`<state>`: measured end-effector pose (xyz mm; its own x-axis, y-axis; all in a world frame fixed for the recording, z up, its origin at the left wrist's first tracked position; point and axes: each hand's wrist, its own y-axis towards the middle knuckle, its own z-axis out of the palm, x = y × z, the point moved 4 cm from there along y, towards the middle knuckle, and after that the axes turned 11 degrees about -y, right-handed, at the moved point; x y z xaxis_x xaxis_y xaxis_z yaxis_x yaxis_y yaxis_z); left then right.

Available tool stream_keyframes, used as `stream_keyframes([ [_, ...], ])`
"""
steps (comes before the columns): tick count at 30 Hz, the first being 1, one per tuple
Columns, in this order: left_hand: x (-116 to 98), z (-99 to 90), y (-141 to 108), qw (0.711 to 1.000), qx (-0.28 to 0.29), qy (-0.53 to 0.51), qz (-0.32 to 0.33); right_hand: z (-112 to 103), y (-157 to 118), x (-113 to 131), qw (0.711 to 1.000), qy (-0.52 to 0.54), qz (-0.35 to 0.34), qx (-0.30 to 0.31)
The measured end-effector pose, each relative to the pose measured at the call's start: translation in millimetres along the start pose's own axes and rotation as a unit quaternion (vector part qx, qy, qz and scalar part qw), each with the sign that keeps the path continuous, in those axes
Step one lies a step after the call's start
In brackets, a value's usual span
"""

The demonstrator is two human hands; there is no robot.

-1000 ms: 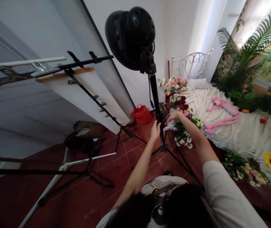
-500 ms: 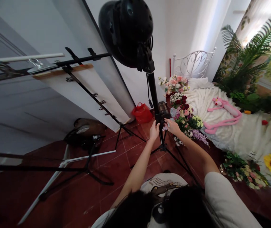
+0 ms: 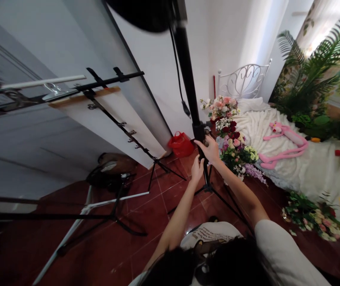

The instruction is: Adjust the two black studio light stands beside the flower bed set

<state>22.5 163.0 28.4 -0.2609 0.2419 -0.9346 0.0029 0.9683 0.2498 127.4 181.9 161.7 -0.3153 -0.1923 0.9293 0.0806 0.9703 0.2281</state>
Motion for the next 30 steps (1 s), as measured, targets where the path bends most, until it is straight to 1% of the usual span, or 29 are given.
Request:
stream_keyframes([
  [2,0.0,0.5,1.0,1.0,-0.021,0.002,-0.005,-7.6,10.6,25.5,0.996,-0.017,-0.076,-0.04],
  [4,-0.7,1.2,2.1,0.999,-0.043,0.003,-0.01,-12.3,16.8,44.9,0.991,-0.036,-0.117,-0.056],
  [6,-2.1,1.7,2.8,0.998,-0.058,0.007,-0.011,-16.0,18.4,55.1,0.987,-0.054,-0.136,-0.062],
  [8,-3.6,2.2,2.8,0.998,-0.06,0.013,-0.009,-19.3,17.3,53.1,0.986,-0.064,-0.143,-0.057],
  [9,-4.3,2.1,2.7,0.998,-0.06,0.017,-0.008,-21.0,16.5,46.8,0.986,-0.066,-0.142,-0.051],
  [11,-5.1,1.3,2.3,0.998,-0.059,0.023,-0.007,-23.2,14.5,23.5,0.989,-0.069,-0.129,-0.026],
  [14,-5.5,-0.1,2.5,0.998,-0.054,0.023,-0.002,-23.0,9.0,-30.7,0.994,-0.066,-0.075,0.043],
  [16,-5.1,-0.5,3.3,0.999,-0.045,0.022,-0.001,-21.9,2.5,-69.4,0.995,-0.051,-0.02,0.083],
  [18,-4.4,-0.5,4.0,0.999,-0.04,0.022,-0.006,-21.5,-4.7,-99.7,0.995,-0.026,0.023,0.097],
  [19,-4.0,-0.4,4.2,0.999,-0.039,0.021,-0.009,-20.7,-8.1,-110.4,0.994,-0.013,0.037,0.101],
  [22,-3.6,0.2,4.0,0.999,-0.043,0.017,-0.013,-14.9,-15.7,-126.8,0.994,0.022,0.048,0.095],
  [25,-4.0,0.7,3.0,0.999,-0.049,0.019,-0.005,-6.9,-17.5,-132.0,0.997,0.02,0.069,0.035],
  [26,-4.0,0.8,2.7,0.999,-0.051,0.02,-0.003,-4.6,-16.7,-132.7,0.996,0.0,0.084,0.011],
  [28,-3.5,1.2,2.2,0.999,-0.049,0.017,-0.005,-2.3,-12.4,-131.7,0.99,-0.075,0.113,-0.027],
  [30,-2.8,1.8,1.7,0.999,-0.045,0.012,-0.012,-3.9,-4.6,-127.1,0.975,-0.17,0.139,-0.043],
])
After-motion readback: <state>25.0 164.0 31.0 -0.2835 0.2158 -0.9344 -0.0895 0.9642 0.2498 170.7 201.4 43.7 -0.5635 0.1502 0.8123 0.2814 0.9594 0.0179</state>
